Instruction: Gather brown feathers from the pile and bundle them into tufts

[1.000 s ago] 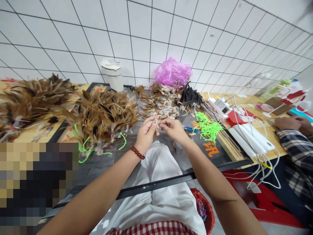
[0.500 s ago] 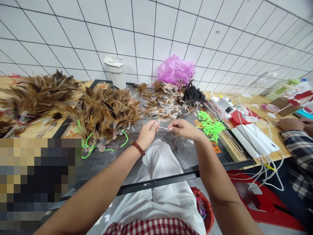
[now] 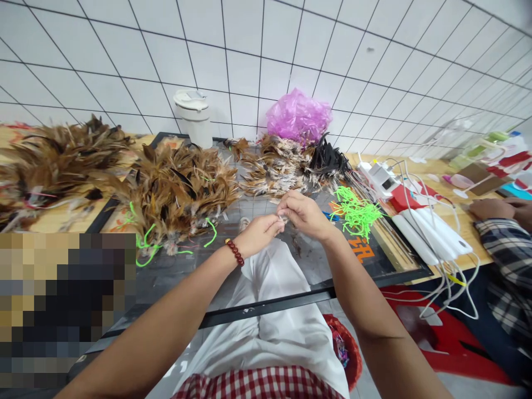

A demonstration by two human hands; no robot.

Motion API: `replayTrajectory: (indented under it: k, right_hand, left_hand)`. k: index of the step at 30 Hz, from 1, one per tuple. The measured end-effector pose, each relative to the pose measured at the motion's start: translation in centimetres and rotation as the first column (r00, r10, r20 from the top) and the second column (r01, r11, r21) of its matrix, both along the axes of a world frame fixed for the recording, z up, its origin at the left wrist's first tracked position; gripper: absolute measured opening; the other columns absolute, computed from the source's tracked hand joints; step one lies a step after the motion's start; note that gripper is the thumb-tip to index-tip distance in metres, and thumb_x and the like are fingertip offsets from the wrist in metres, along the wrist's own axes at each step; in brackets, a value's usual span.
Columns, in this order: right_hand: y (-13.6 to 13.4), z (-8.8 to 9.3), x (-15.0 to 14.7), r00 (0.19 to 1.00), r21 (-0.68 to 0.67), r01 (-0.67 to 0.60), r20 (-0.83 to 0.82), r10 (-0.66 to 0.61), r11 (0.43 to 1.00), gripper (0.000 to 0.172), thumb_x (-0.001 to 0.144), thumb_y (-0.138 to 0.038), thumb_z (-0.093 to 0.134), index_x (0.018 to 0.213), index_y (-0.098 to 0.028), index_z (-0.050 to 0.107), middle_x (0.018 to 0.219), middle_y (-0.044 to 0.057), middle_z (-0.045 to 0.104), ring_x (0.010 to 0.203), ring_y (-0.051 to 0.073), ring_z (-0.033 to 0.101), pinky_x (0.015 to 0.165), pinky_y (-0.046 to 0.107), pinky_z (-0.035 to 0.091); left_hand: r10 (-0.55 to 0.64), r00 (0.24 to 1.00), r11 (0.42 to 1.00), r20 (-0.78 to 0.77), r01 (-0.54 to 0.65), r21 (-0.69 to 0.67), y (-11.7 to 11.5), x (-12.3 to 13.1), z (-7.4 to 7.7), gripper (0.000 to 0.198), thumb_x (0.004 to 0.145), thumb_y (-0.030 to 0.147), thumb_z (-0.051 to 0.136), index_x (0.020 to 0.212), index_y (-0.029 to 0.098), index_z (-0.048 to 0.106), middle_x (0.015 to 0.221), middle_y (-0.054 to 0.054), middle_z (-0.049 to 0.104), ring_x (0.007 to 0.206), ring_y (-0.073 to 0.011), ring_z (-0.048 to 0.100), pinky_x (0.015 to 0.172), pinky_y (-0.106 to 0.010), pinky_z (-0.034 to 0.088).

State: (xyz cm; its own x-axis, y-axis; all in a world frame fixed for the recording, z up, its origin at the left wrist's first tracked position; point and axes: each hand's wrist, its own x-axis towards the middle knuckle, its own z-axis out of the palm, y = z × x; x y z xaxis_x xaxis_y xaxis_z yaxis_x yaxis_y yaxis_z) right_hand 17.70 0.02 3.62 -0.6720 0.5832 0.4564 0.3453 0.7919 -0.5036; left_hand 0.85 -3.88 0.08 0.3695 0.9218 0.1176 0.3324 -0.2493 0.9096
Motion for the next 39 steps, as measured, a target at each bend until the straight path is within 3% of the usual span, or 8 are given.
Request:
replayTrajectory:
  k: [5,8,13,15,18,23,34,39]
  right_hand:
    - [0.0,0.1,-0.3,0.997,-0.128,-0.070,-0.043,0.065,0.989,0.022,0.090,-0.031,0.048,0.078,-0.019,0.063,0.081,0.005,0.059,0.081,0.016,0.054,0.077,0.030,0.043]
    - [0.3,-0.2,-0.3,0.984,-0.263,0.006,-0.171,-0.053,0.965,0.025,0.088,-0.038,0.051,0.081,-0.019,0.065,0.082,0.004,0.060,0.076,0.014,0.054,0.074,0.029,0.044]
    - [0.2,-0.6,-0.6,0.966,-0.611,-0.113,-0.253,-0.059,0.784,0.040,0.086,-0.048,0.050,0.110,-0.019,0.062,0.079,0.002,0.061,0.067,0.011,0.053,0.065,0.024,0.044]
    - [0.0,-0.9,-1.0,0.960,-0.658,-0.185,-0.281,-0.010,0.730,0.045,0.079,-0.048,0.060,0.114,-0.019,0.060,0.090,0.003,0.063,0.071,0.011,0.055,0.065,0.024,0.044]
    - [0.0,-1.5,-1.7,0.943,-0.632,-0.148,-0.322,-0.084,0.760,0.047,0.067,-0.043,0.073,0.106,-0.019,0.065,0.102,0.004,0.064,0.072,0.011,0.055,0.065,0.023,0.044]
    - [0.0,-1.6,-1.9,0.935,-0.595,0.037,-0.263,-0.238,0.803,0.029,0.067,-0.042,0.072,0.076,-0.015,0.068,0.068,0.001,0.062,0.058,0.009,0.049,0.056,0.023,0.038]
    - [0.4,-0.9,-1.1,0.908,-0.823,-0.043,-0.268,-0.321,0.566,0.032,0.062,-0.044,0.073,0.068,-0.015,0.063,0.057,-0.003,0.056,0.048,0.006,0.044,0.046,0.020,0.033]
    - [0.9,-1.5,-1.0,0.869,-0.868,-0.043,-0.277,-0.410,0.495,0.032,0.059,-0.042,0.075,0.064,-0.015,0.060,0.055,-0.004,0.055,0.045,0.004,0.042,0.043,0.019,0.028]
  left_hand:
    - [-0.052,0.982,0.989,0.182,0.076,-0.130,-0.5,0.2,0.0,0.036,0.080,0.045,0.051,0.060,0.015,0.055,0.054,0.002,0.043,0.051,-0.0095,0.036,0.048,-0.022,0.029]
    - [-0.012,0.916,0.963,0.401,0.119,-0.242,-0.4,0.3,-0.1,0.039,0.078,0.050,0.055,0.062,0.015,0.052,0.054,0.002,0.041,0.047,-0.0067,0.031,0.043,-0.021,0.022]
    - [0.188,0.744,0.936,0.642,0.063,-0.347,0.1,0.2,0.0,0.036,0.072,0.049,0.064,0.071,0.016,0.051,0.057,0.004,0.040,0.043,-0.0037,0.024,0.041,-0.018,0.015]
    - [0.223,0.718,0.944,0.659,0.010,-0.331,0.2,0.1,0.1,0.036,0.071,0.048,0.065,0.073,0.016,0.052,0.057,0.005,0.039,0.044,-0.0036,0.024,0.040,-0.018,0.015]
    - [0.265,0.715,0.950,0.647,-0.077,-0.303,0.3,0.1,0.0,0.036,0.072,0.049,0.065,0.071,0.015,0.051,0.058,0.004,0.039,0.044,-0.0039,0.026,0.040,-0.019,0.016]
    - [0.330,0.710,0.938,0.622,-0.173,-0.300,0.5,0.2,-0.2,0.037,0.072,0.050,0.065,0.069,0.015,0.052,0.055,0.005,0.036,0.043,-0.0040,0.025,0.039,-0.019,0.014]
    - [0.417,0.592,0.903,0.689,-0.186,-0.387,1.0,-0.4,-0.1,0.034,0.072,0.047,0.065,0.068,0.015,0.053,0.052,0.006,0.033,0.040,-0.0034,0.026,0.037,-0.017,0.014]
    - [0.258,0.723,0.931,0.642,-0.007,-0.366,0.4,-0.4,0.2,0.037,0.069,0.049,0.066,0.062,0.016,0.051,0.048,0.006,0.031,0.040,-0.0038,0.023,0.039,-0.019,0.013]
